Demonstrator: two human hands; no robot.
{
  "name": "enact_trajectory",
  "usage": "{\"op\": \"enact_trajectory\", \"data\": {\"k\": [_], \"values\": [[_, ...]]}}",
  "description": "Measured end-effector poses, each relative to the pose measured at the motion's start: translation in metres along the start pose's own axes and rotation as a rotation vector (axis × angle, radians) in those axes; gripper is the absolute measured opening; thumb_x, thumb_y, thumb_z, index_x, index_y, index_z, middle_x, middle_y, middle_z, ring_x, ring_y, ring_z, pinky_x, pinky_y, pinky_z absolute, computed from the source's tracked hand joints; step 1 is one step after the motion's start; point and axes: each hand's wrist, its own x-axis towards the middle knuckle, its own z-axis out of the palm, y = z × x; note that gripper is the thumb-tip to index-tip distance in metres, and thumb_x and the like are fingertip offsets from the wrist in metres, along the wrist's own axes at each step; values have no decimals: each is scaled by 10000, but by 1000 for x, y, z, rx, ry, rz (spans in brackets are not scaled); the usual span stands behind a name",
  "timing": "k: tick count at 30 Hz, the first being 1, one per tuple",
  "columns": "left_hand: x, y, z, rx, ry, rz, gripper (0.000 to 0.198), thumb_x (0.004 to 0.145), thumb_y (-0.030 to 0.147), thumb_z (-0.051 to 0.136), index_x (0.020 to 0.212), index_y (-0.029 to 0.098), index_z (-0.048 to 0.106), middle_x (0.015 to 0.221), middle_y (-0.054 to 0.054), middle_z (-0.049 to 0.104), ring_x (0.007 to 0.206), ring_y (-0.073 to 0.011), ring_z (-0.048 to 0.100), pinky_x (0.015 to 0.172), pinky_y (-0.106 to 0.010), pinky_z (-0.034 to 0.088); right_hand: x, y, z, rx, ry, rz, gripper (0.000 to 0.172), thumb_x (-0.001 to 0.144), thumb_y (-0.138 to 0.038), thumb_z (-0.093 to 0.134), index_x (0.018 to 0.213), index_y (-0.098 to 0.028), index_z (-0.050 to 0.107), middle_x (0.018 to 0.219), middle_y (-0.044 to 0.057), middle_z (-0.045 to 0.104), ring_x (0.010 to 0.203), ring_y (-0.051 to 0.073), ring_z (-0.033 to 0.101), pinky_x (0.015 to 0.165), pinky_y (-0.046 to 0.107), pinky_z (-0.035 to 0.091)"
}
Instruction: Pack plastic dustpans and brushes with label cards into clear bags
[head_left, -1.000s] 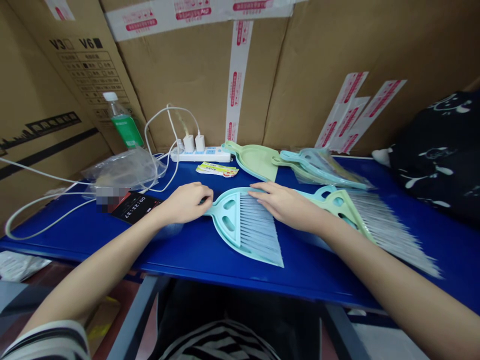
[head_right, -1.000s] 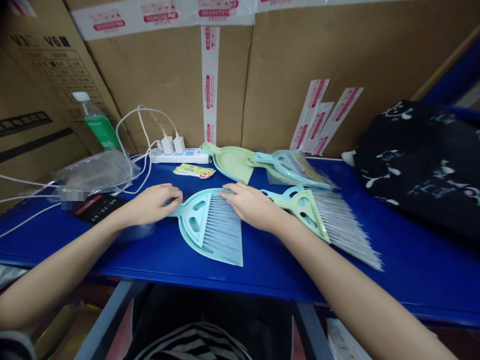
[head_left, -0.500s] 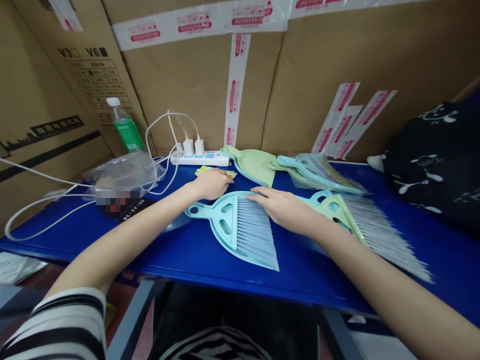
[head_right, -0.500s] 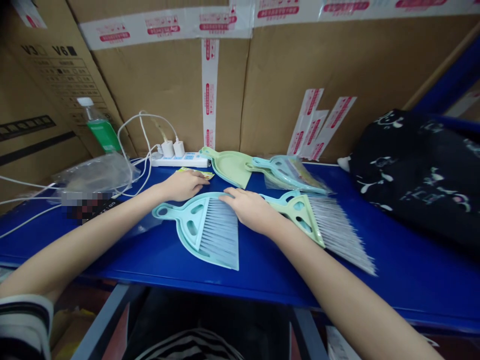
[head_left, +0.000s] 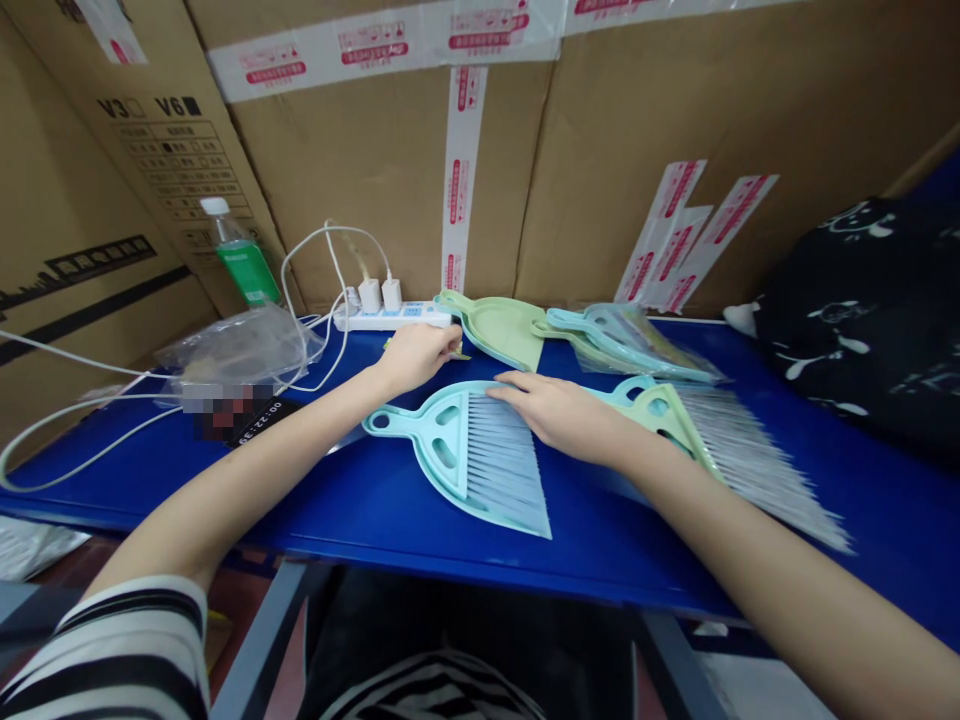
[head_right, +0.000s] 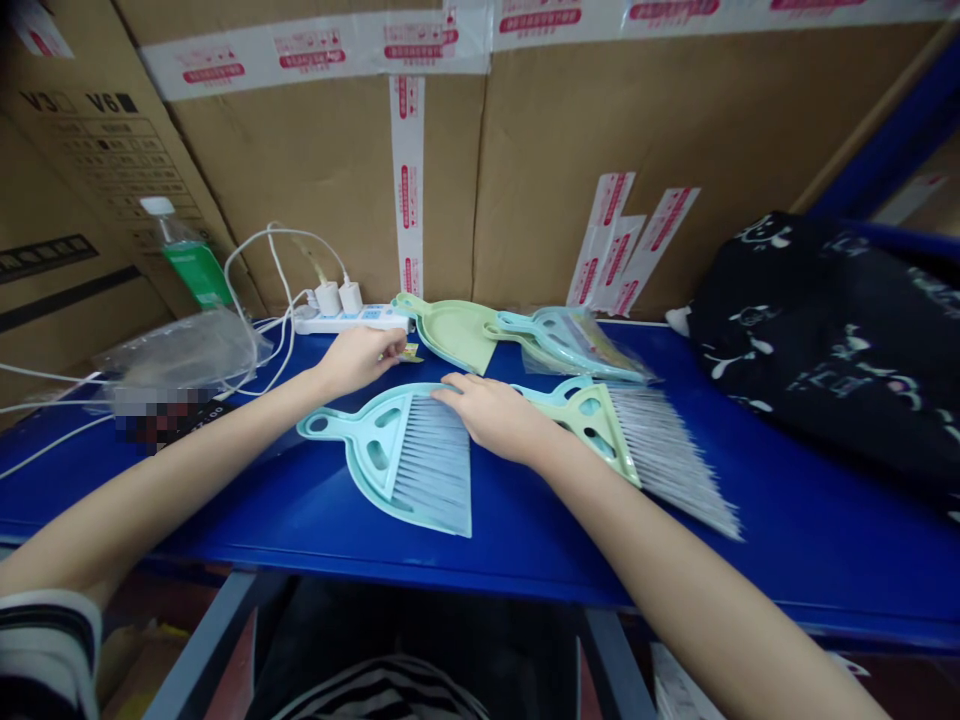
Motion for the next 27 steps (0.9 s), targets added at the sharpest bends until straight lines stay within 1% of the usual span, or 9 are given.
{"op": "enact_trajectory", "data": {"k": [2, 5, 7, 9, 12, 15, 19, 23, 27], "values": [[1, 1, -1, 6, 4, -6, 207, 764, 78, 578, 934, 158, 665, 784, -38, 711, 753, -191, 648, 621, -257, 430, 0, 0, 0, -4, -10, 2, 529, 829, -17, 341, 1279, -157, 582, 1326, 148, 577, 1120, 254, 612, 917, 412, 516], [3, -1, -3, 31, -17, 18, 81, 777, 155, 631, 834, 161, 688, 759, -47, 704, 744, -194, 640, 610, -257, 421, 1, 0, 0, -3, -15, 0, 526, 835, -17, 339, 1283, -150, 579, 1329, 149, 574, 1125, 253, 609, 926, 414, 511], [3, -2, -4, 48, -12, 40, 115, 820, 205, 604, 794, 165, 708, 754, -59, 707, 742, -194, 640, 627, -267, 434, 1, 0, 2, 2, -5, -2, 520, 840, -23, 340, 1279, -158, 583, 1324, 144, 579, 1117, 248, 614, 920, 408, 514], [-1, -3, -6, 44, 17, 64, 182, 851, 187, 547, 849, 168, 728, 799, -66, 722, 760, -189, 647, 665, -277, 457, 0, 2, 3, 10, 8, -6, 517, 840, -29, 346, 1276, -169, 584, 1319, 138, 584, 1107, 242, 620, 906, 399, 520], [-16, 3, -10, 23, 53, 136, 265, 872, 147, 478, 957, 177, 727, 909, -65, 732, 826, -181, 660, 727, -285, 490, -1, 4, 4, 4, 41, -13, 504, 840, -42, 355, 1258, -189, 596, 1312, 128, 590, 1086, 238, 629, 891, 395, 522], [-40, 16, -16, 85, 57, 238, 273, 894, 161, 458, 970, 193, 719, 946, -58, 730, 870, -177, 659, 740, -278, 508, -2, 6, 1, -21, 79, 15, 447, 841, -56, 364, 1159, -186, 650, 1276, 128, 611, 1061, 248, 635, 880, 397, 517], [-72, 36, -19, 110, 68, 408, 249, 909, 142, 461, 1003, 171, 689, 920, -48, 730, 810, -173, 660, 687, -270, 525, -2, 7, -3, -32, 113, 120, 387, 863, -78, 338, 1037, -134, 679, 1094, 152, 681, 979, 264, 652, 826, 392, 520], [-88, 48, -15, 92, 107, 522, 265, 944, 140, 401, 981, 131, 663, 895, -80, 722, 787, -177, 664, 655, -279, 538, -3, 10, -2, 4, 214, 116, 394, 908, -151, 326, 1156, -147, 631, 1079, 136, 691, 972, 259, 644, 810, 393, 516], [-93, 55, -13, 110, 157, 593, 288, 953, 116, 364, 994, 121, 649, 874, -67, 724, 761, -161, 657, 632, -259, 536, -3, 12, 2, 48, 175, 65, 410, 937, -223, 319, 1199, -149, 625, 1086, 133, 683, 964, 265, 638, 792, 400, 515]]}}
